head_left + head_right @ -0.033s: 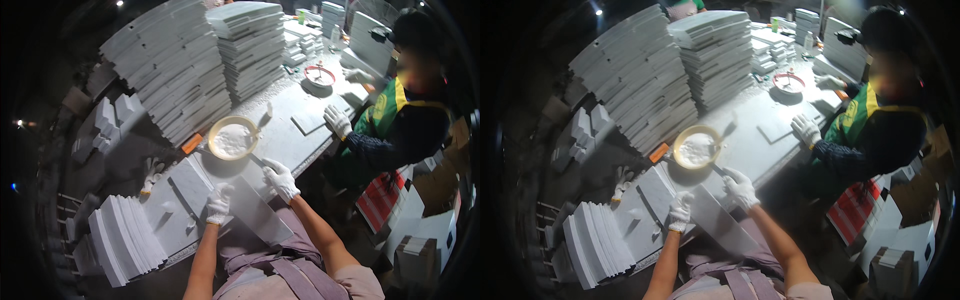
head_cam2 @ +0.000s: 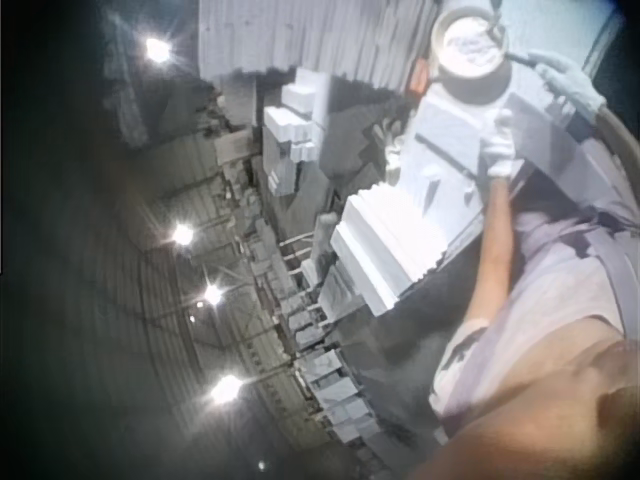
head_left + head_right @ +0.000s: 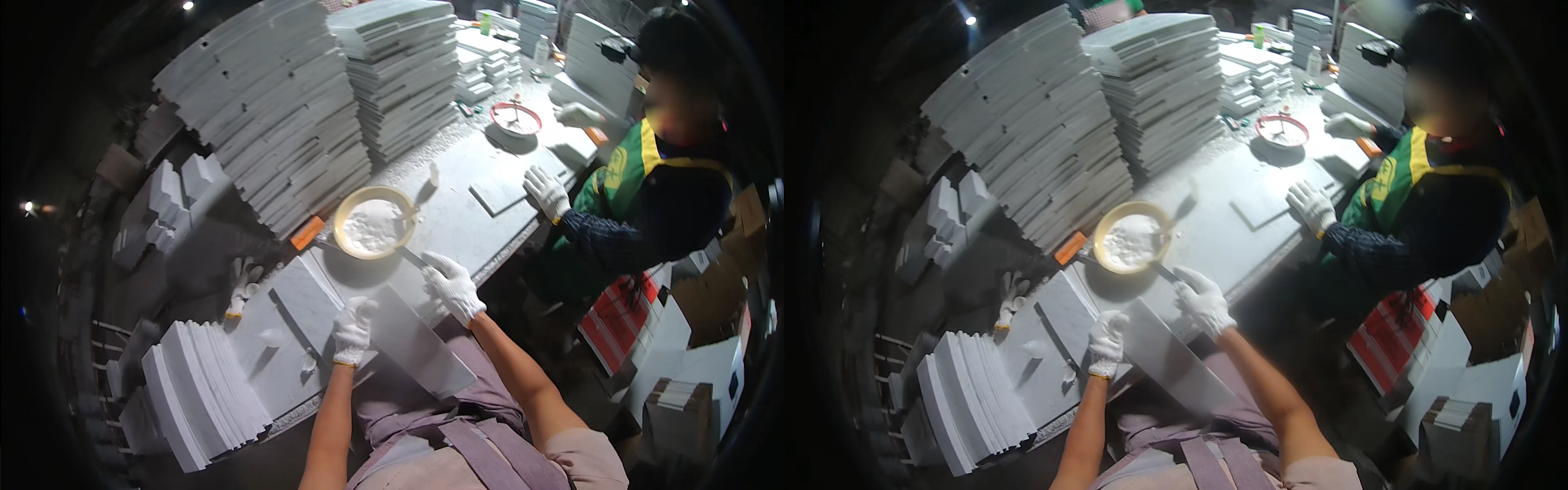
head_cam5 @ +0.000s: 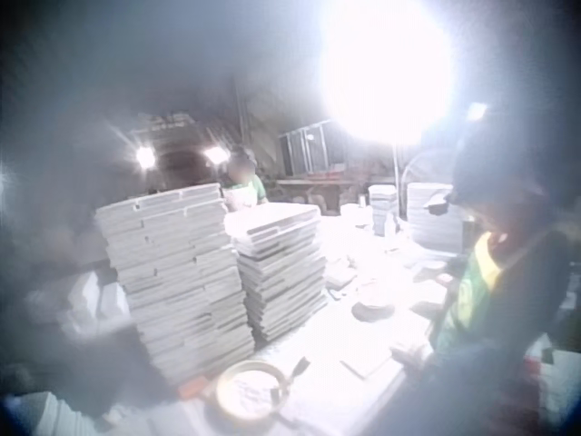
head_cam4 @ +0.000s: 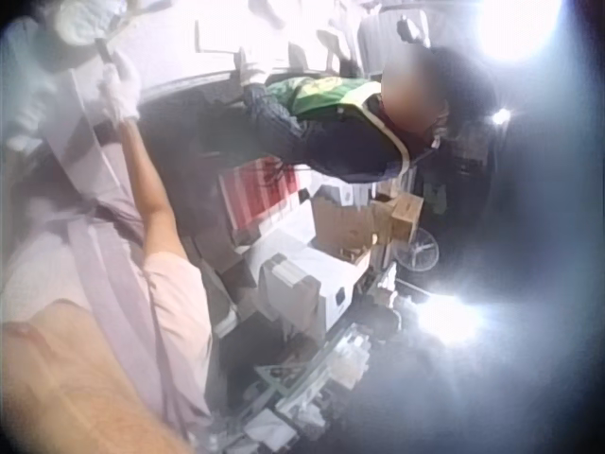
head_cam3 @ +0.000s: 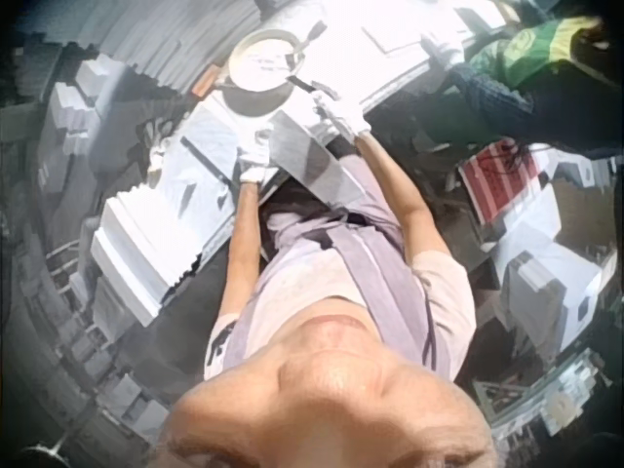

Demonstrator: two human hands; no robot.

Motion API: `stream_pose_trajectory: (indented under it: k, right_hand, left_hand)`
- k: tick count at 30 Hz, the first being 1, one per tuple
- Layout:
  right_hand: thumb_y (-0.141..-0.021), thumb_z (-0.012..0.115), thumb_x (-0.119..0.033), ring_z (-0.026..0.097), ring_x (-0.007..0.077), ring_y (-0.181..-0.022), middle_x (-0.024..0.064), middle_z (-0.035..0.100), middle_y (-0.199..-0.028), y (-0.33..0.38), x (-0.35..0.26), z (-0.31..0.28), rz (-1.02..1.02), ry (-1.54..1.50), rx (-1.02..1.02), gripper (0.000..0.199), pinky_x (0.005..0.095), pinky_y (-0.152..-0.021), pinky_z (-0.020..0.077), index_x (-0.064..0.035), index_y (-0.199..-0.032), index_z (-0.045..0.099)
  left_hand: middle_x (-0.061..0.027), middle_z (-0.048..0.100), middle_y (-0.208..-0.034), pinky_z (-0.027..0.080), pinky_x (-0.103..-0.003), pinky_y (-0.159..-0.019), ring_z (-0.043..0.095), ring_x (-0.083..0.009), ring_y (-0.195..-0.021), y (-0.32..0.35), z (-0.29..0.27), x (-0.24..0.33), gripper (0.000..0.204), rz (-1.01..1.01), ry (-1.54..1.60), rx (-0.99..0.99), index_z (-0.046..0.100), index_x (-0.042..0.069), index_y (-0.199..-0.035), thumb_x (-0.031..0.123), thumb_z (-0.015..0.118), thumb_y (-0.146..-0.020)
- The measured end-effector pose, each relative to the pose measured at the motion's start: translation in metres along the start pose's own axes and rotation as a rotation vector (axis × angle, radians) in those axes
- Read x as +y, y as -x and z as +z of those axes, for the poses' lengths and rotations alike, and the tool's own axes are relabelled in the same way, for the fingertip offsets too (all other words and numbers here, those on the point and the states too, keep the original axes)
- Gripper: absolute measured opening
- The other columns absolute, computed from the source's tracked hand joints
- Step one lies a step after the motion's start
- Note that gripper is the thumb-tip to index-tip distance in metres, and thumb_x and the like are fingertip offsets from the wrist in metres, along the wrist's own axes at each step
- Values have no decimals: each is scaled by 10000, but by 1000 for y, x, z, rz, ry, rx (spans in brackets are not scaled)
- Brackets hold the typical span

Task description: The person repeatedly picks up rectangular white tiles, applies a white paste from a bowl to the edges, and scrapes the edges with a metal tool. They then place the tiles back into a stack. The process is repeated for multiple tiles.

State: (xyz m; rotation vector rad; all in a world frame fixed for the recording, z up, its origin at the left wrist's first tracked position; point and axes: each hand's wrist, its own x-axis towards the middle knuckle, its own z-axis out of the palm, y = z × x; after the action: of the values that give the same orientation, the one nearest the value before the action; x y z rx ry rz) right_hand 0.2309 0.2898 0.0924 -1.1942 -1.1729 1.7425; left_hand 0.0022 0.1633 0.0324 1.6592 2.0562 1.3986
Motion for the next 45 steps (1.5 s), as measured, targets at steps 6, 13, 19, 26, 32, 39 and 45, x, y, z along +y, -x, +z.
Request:
stream_pose_trajectory:
  k: [6,13,19,26,32,39,45]
  right_hand:
    - [-1017,671,-135,662,90,-687,45,737,-958,-26,-29,-4,-67,51,-37,352,235,-564,541,-32,-1353,687]
    - [-991,661,-109,661,92,-683,57,751,-1002,-56,-37,13,-78,303,-63,303,258,-594,552,-46,-1279,732]
    - [-1011,673,-155,675,96,-666,34,745,-875,-77,-24,30,-244,481,-96,285,255,-580,533,-61,-1275,731]
    - [-994,655,-188,689,144,-637,81,728,-803,-101,-21,43,-437,824,-99,249,304,-621,537,-68,-1183,763]
    - [-964,633,-229,711,279,-851,141,749,-955,-111,-20,47,-302,780,-119,262,365,-774,549,-85,-1125,781]
    - [-982,656,-196,673,91,-629,27,739,-822,-114,-23,45,-251,750,-195,307,256,-565,525,-63,-1239,759]
    - [-972,678,-184,655,78,-639,32,732,-803,-113,-27,55,-248,770,-208,313,242,-559,509,-60,-1249,756]
  left_hand:
    - [-100,762,-903,571,-342,-799,724,-190,-863,-5,6,-7,181,-222,521,-110,725,59,-1129,141,678,-974]
    - [-113,739,-881,532,-392,-766,695,-258,-837,-8,-4,24,291,-317,140,-61,754,87,-1073,365,703,-1005]
    - [-98,713,-815,515,-411,-675,653,-287,-717,-4,-9,27,170,-142,191,-37,744,81,-986,245,700,-996]
    - [-118,706,-807,517,-399,-663,656,-313,-698,-10,-5,15,226,-75,104,43,741,93,-975,315,706,-1003]
    - [-142,700,-796,513,-427,-656,670,-356,-720,-11,-7,20,283,-122,147,24,731,92,-950,359,675,-1025]
    - [-150,689,-774,510,-425,-639,665,-359,-700,-15,-7,25,313,-103,95,32,727,86,-936,381,672,-1025]
    - [-152,701,-791,518,-433,-649,677,-363,-712,-15,-5,25,326,-124,128,46,736,89,-951,395,659,-1031]
